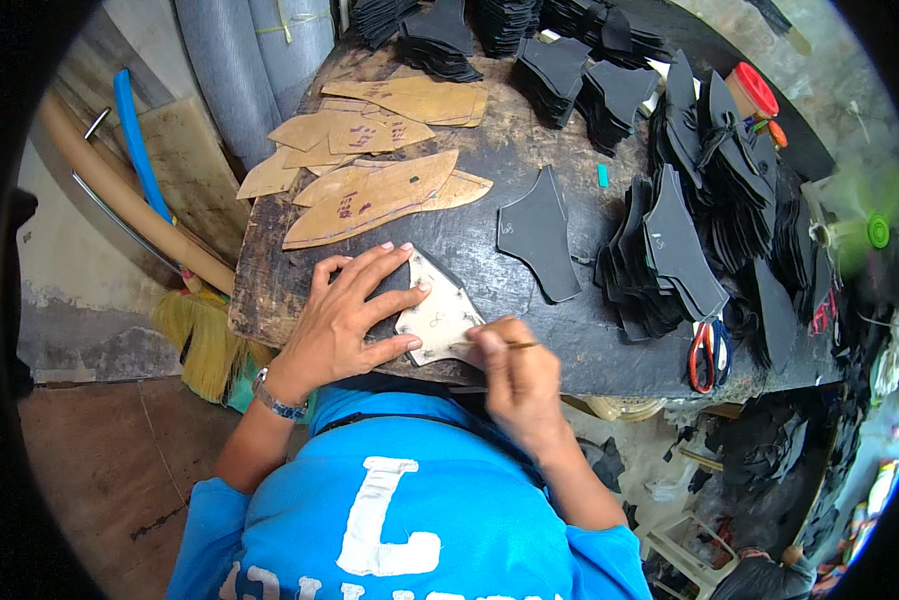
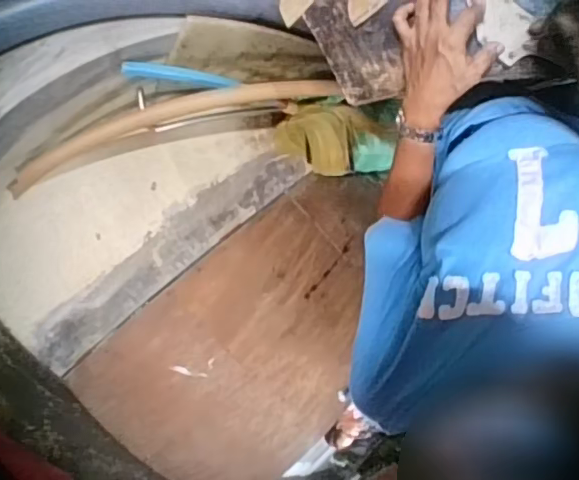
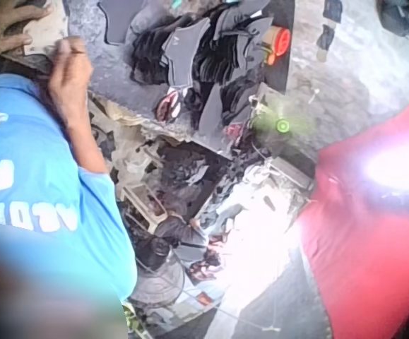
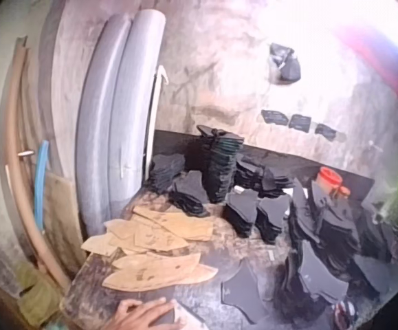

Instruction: The person places a white paper template on a black rubber piece and uses a pencil to trace its outline. They then remove the template, pick up a pair of scissors, and set them down. The person repeats the tracing process on another rubber piece and stacks the marked pieces with others on the table.

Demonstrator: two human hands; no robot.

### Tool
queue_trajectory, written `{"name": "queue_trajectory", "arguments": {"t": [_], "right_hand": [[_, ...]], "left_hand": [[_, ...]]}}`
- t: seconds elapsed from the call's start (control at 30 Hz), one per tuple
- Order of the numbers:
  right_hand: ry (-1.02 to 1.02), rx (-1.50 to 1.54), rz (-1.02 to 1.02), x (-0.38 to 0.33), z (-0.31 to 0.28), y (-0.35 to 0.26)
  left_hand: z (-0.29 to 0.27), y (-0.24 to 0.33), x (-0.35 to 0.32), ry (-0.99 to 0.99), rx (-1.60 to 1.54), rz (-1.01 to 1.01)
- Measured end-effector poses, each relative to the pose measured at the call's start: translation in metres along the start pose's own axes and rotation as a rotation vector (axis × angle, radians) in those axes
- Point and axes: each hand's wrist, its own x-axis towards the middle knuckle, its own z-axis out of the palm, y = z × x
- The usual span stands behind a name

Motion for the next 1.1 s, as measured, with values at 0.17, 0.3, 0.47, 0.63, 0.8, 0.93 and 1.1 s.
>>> {"name": "queue_trajectory", "arguments": {"t": [0.17, 0.3, 0.47, 0.63, 0.8, 0.93, 1.1], "right_hand": [[0.095, -0.125, 0.045, -0.001, -0.015, 0.002], [0.001, -0.275, -0.155, 0.002, -0.009, 0.002], [-0.002, -0.191, 0.021, 0.009, -0.018, -0.007], [-0.024, -0.243, -0.052, 0.022, -0.004, -0.004], [-0.081, -0.312, -0.179, 0.027, -0.002, -0.003], [-0.039, -0.203, -0.07, 0.032, -0.002, 0.0], [-0.084, -0.305, -0.192, 0.042, 0.008, 0.005]], "left_hand": [[0.002, 0.001, -0.001, 0.001, 0.003, 0.002], [0.001, 0.002, -0.002, -0.005, 0.006, 0.001], [0.0, 0.002, 0.0, -0.008, 0.01, 0.004], [0.001, 0.002, -0.002, -0.012, 0.012, 0.001], [0.0, 0.002, -0.001, -0.022, 0.014, 0.001], [0.0, 0.002, -0.001, -0.011, 0.015, 0.001], [-0.002, 0.003, -0.001, -0.016, 0.01, 0.002]]}}
